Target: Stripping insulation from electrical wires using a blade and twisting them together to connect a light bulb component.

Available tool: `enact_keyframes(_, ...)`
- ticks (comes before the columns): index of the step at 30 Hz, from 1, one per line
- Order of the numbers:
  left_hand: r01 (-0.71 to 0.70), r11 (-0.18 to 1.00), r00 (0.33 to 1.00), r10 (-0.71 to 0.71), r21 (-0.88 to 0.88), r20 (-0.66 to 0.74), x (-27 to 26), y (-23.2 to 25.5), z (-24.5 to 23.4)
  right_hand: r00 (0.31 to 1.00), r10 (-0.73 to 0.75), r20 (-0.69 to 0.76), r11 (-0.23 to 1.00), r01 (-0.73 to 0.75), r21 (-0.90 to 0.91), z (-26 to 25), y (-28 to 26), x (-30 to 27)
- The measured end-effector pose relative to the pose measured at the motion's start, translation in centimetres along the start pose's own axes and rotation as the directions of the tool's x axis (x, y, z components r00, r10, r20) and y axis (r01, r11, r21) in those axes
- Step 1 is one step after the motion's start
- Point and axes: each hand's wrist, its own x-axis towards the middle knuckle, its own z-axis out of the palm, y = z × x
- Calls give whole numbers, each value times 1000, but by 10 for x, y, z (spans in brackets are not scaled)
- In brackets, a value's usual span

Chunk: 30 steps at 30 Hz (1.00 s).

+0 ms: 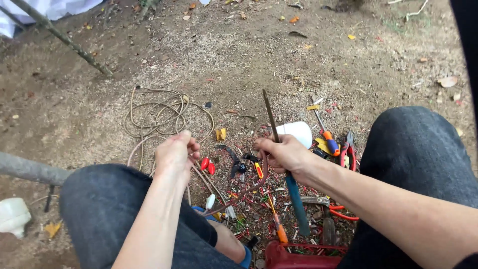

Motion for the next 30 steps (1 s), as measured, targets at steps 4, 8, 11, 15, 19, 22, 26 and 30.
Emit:
enact_keyframes(4, -50, 993, 977, 26, 108, 211, -67, 23, 21, 1000, 26, -13, 999, -26, -21, -4, 7, 6)
enact_keyframes(8, -556, 717, 766, 245, 421, 594, -62, 9, 23, 994, 106, 40, 994, -105, -32, -10, 14, 9)
enact_keyframes(11, -620, 629, 740, 272, 469, 615, -55, 0, 22, 986, 149, 75, 988, -145, -59, -13, 16, 13)
enact_keyframes(15, -593, 631, 759, 231, 499, 609, -57, 8, 18, 975, 188, 123, 981, -181, -67, -15, 22, 22)
enact_keyframes(19, -578, 686, 754, 241, 442, 612, -62, 4, 15, 965, 209, 161, 977, -197, -86, -9, 23, 20)
enact_keyframes(22, -634, 628, 709, 237, 452, 665, -66, 4, 15, 960, 220, 173, 974, -207, -86, -9, 27, 21)
enact_keyframes(26, -675, 569, 693, 270, 470, 669, -63, 1, 14, 956, 212, 203, 977, -199, -82, -9, 30, 25)
enact_keyframes(30, -739, 516, 636, 320, 434, 702, -59, 1, 14, 953, 203, 223, 979, -196, -54, -9, 35, 32)
